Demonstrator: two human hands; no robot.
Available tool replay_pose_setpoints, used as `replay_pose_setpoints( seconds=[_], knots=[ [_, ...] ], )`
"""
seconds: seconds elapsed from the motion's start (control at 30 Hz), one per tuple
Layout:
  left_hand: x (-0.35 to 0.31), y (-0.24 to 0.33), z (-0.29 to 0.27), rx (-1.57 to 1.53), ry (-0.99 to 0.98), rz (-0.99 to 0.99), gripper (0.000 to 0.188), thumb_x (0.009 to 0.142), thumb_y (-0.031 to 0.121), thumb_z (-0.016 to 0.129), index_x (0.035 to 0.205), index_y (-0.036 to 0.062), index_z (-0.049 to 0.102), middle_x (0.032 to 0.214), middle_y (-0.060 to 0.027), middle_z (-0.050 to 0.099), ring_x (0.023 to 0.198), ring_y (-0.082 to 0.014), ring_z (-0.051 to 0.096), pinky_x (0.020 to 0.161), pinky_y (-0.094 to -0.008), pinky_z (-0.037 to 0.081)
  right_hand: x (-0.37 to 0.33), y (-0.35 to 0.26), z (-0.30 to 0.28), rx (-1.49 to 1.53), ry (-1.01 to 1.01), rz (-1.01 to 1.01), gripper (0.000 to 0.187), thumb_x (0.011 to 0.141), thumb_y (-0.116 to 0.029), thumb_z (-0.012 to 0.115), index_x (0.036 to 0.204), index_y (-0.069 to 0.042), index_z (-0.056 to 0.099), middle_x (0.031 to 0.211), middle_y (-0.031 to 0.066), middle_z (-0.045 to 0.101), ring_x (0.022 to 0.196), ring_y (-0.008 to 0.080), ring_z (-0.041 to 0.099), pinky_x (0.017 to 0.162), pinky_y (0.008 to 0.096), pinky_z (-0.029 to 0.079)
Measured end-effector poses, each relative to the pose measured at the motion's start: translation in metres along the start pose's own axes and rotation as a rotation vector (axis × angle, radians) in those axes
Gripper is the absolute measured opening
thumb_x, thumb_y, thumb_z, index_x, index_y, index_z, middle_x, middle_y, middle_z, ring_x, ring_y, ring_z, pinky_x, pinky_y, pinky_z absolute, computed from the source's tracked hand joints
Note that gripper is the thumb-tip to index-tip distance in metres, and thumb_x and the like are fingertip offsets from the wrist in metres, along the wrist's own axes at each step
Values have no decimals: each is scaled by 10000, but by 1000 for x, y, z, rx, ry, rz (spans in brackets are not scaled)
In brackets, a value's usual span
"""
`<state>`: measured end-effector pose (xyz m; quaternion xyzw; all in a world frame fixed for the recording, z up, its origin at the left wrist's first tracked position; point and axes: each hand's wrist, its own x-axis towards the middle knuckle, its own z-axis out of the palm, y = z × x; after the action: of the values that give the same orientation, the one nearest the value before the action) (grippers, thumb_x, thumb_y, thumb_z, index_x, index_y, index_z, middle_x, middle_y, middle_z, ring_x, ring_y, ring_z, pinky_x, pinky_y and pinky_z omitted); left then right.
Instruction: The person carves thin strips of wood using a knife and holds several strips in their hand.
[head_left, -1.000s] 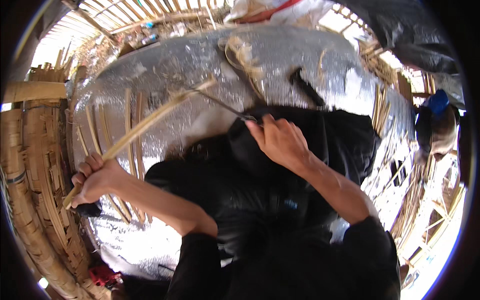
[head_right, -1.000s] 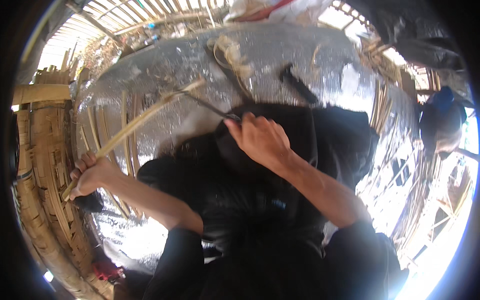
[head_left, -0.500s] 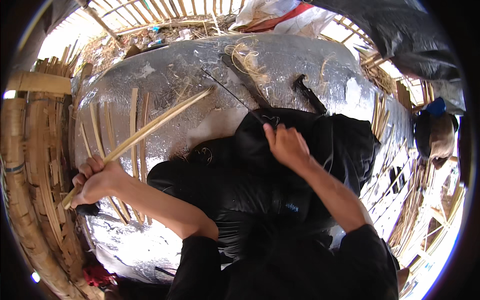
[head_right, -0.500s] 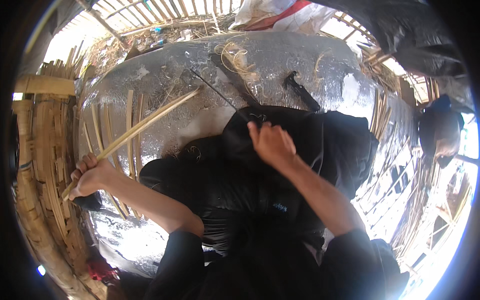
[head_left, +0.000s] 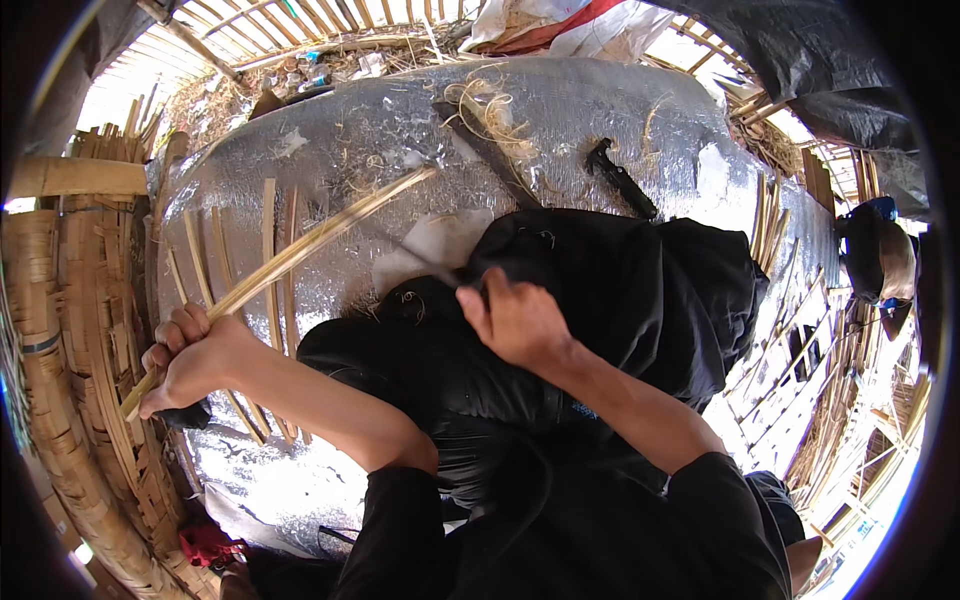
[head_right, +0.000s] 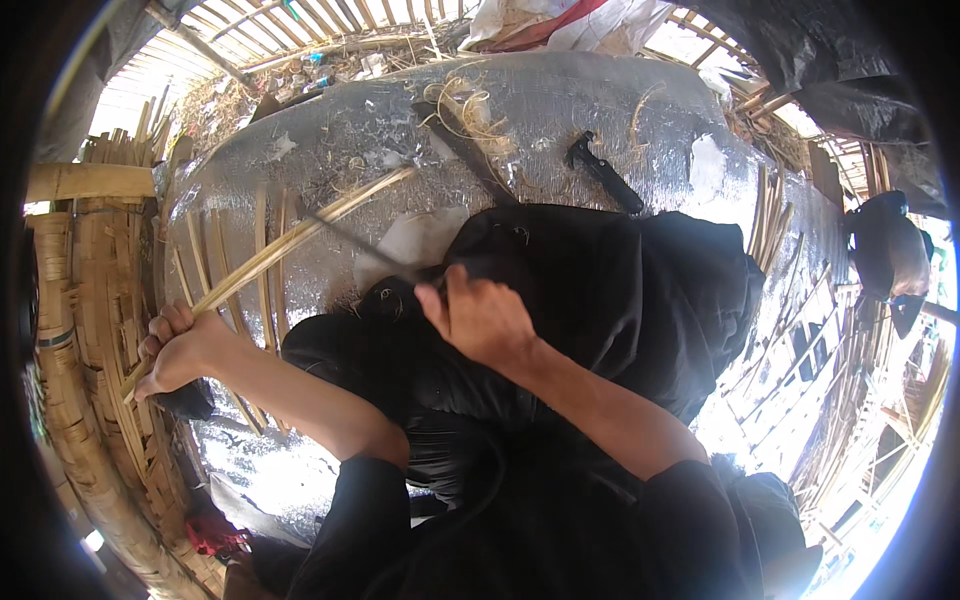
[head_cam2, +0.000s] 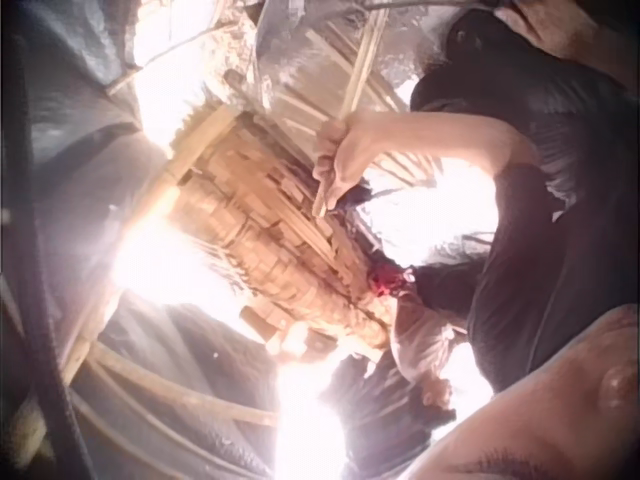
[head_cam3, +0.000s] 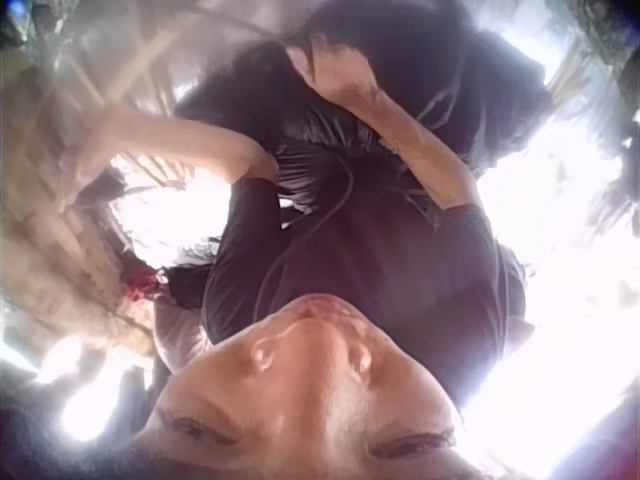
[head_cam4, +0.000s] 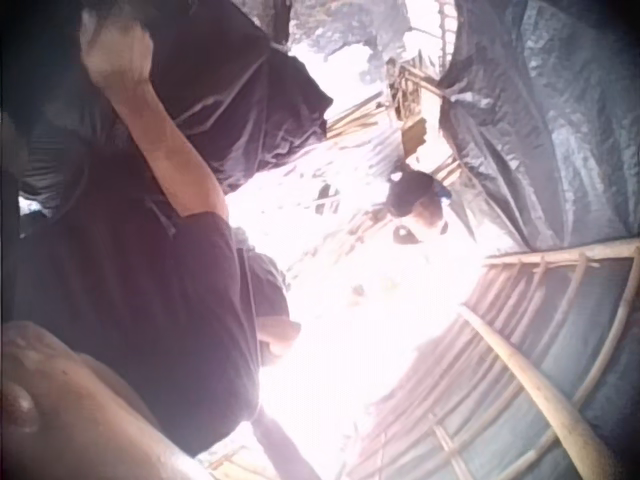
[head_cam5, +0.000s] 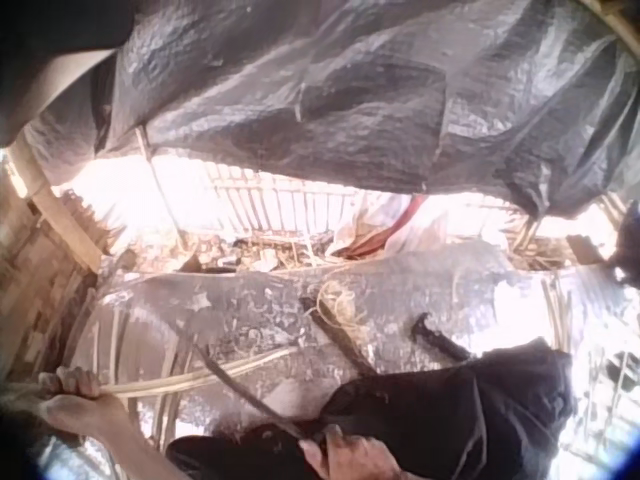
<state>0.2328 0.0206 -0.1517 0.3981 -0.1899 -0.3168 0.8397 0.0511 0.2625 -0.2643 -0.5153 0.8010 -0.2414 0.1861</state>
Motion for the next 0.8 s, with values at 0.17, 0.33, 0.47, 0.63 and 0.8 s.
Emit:
replay_pose_setpoints(
  seconds=[0.17,0.33,0.47,0.63,0.8],
  knots=[
    [-1,-7,-9,-13,-54,-13,686,945,821,149,729,177,249,562,15,147,492,-116,103,466,-266,136,-3,19,5,-107,-26,86,468,1007,-433,567,850,7,574,570,235,616,539,434,660,484,510,549],
    [-12,7,-9,-32,-71,62,694,946,825,185,724,171,262,557,25,135,510,-130,82,475,-279,113,11,-39,-27,61,-130,60,488,1007,-445,562,853,17,595,617,234,645,590,444,675,529,512,563],
    [-45,15,5,-66,-133,83,743,929,848,201,668,163,324,565,25,174,486,-110,122,455,-265,126,17,-29,-3,88,-24,-20,509,1008,-461,556,830,14,591,623,229,647,611,453,676,541,536,556],
    [-40,14,-2,-69,-178,58,779,895,885,248,667,146,341,561,10,202,465,-107,136,450,-276,118,24,-44,-31,58,-75,52,488,1001,-453,571,801,-8,586,601,246,630,599,451,675,539,533,558],
    [-64,19,4,-138,-303,72,797,873,903,275,666,141,383,560,11,221,464,-110,153,449,-273,124,30,-24,-2,-2,-41,130,527,1003,-487,537,823,3,609,686,283,665,674,450,704,568,528,575]
  ],
)
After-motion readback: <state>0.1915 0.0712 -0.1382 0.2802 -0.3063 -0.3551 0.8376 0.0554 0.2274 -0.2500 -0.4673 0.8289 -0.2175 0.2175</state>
